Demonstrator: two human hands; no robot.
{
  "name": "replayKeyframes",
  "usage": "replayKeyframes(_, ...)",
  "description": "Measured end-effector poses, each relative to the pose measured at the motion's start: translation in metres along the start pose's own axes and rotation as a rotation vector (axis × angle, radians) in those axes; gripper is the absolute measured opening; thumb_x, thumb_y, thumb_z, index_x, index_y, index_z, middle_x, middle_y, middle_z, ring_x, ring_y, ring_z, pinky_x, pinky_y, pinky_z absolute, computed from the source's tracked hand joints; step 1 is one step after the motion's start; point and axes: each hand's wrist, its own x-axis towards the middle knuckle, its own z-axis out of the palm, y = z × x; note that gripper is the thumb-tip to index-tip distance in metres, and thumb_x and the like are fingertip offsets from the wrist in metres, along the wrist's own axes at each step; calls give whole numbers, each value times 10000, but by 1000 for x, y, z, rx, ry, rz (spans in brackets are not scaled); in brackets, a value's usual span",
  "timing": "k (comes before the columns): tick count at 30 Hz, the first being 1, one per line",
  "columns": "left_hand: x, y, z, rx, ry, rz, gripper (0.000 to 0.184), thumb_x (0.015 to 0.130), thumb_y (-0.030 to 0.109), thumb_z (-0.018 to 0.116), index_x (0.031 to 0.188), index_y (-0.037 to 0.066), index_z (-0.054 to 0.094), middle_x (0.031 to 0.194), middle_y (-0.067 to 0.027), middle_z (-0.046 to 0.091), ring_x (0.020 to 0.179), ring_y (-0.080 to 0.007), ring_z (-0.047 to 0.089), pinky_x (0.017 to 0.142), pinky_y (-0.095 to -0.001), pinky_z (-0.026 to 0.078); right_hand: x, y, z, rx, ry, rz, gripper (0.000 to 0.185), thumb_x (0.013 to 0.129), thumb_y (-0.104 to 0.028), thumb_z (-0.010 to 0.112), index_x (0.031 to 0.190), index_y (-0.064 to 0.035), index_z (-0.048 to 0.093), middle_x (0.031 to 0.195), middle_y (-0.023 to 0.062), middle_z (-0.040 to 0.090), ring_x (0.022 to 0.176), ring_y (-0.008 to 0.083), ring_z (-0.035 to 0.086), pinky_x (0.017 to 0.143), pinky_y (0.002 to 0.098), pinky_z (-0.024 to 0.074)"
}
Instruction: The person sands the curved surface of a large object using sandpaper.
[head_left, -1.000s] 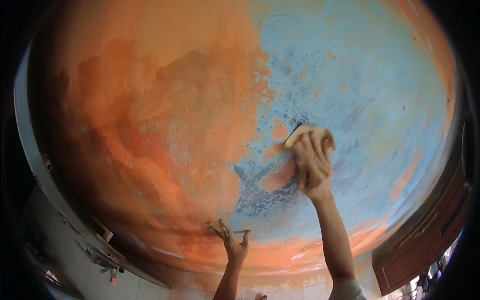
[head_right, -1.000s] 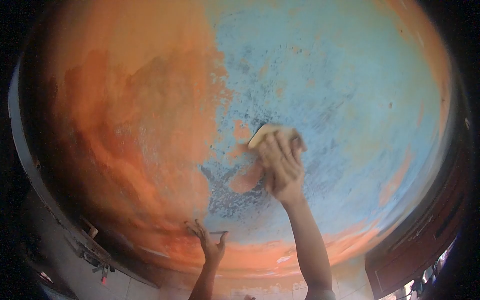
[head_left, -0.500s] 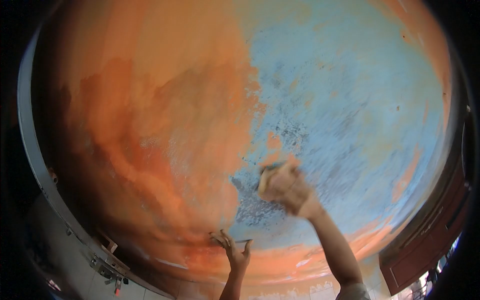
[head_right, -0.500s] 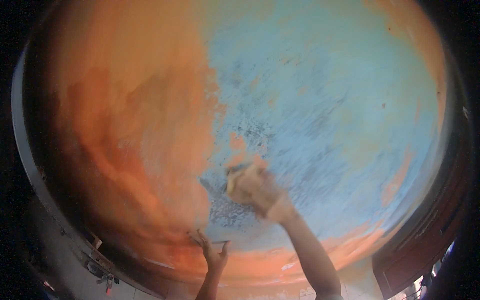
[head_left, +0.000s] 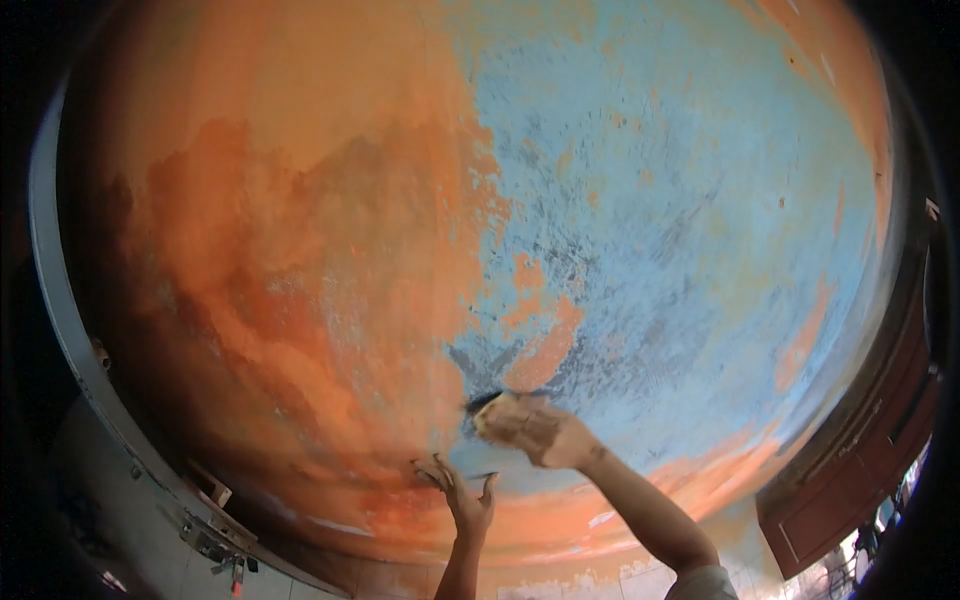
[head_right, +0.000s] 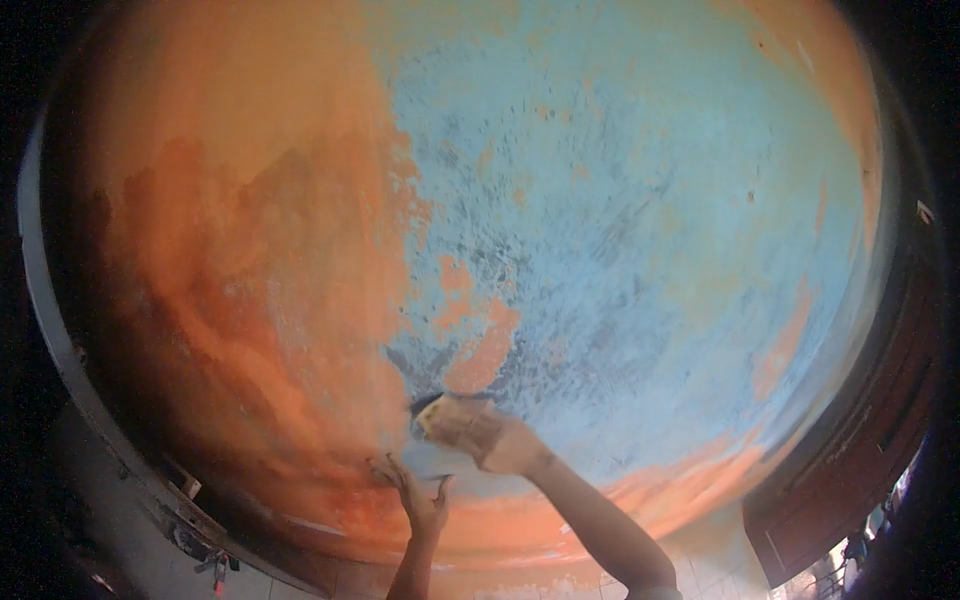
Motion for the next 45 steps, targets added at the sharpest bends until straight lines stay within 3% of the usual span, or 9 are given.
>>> replayKeyframes(2,4,4,-4,103,48,57,1154,802,319,816,1567,-13,19,1574,-382,-112,1469,-538,-101,1162,-596,153,58,6,-77,-289,-224,242,502,803,21,598,1294,-74,633,1370,115,596,1286,296,563,1111,455,414)
replayKeyframes(5,1,5,-5,-5,2,52,1092,861,372,763,1579,23,19,1560,-385,-163,1444,-567,-152,1152,-646,76,60,50,-100,-267,655,319,506,845,70,601,1334,-62,588,1403,152,568,1341,379,495,1124,486,361)
replayKeyframes(8,3,6,-5,-72,10,58,1096,863,382,760,1574,6,15,1560,-389,-147,1448,-562,-145,1152,-644,89,52,50,-66,-214,771,460,509,837,94,580,1324,-53,603,1396,138,578,1356,379,480,1139,505,335)
replayKeyframes(15,-6,-9,3,10,-7,3,1100,814,300,808,1564,-21,70,1589,-349,-24,1473,-519,-32,1165,-585,156,-24,0,33,71,5,-24,587,751,28,630,1317,-123,621,1403,87,570,1358,280,490,1144,432,394)
replayKeyframes(25,3,5,-2,36,76,64,1148,797,300,823,1563,-23,31,1609,-320,18,1477,-525,-59,1175,-574,159,67,61,-83,-163,645,315,626,721,8,685,1336,-81,608,1391,150,577,1383,329,458,1167,516,323)
replayKeyframes(32,-2,-9,-2,-54,-30,46,1100,866,408,755,1582,34,8,1574,-334,-212,1453,-551,-147,1157,-623,123,3,-13,22,23,24,-21,434,881,-36,555,1312,-58,608,1423,151,538,1340,264,513,1115,422,420)
replayKeyframes(34,1,-3,-4,56,-33,42,1088,870,427,744,1579,25,23,1565,-347,-217,1451,-553,-150,1160,-619,127,34,5,-19,677,-278,267,406,895,-97,568,1301,-92,584,1415,85,523,1372,249,459,1101,387,400)
replayKeyframes(40,4,1,-6,26,25,119,1069,866,406,753,1583,49,44,1573,-326,-224,1454,-548,-149,1149,-628,179,83,71,-113,-386,642,311,456,871,-2,635,1320,-76,614,1347,184,602,1330,336,517,1158,482,336)
replayKeyframes(45,6,21,-13,-7,132,88,880,882,294,744,1539,13,230,1579,-329,42,1472,-508,38,1130,-619,243,57,24,-18,-245,245,12,555,811,-42,621,1363,-79,570,1435,136,536,1353,290,498,1088,411,454)
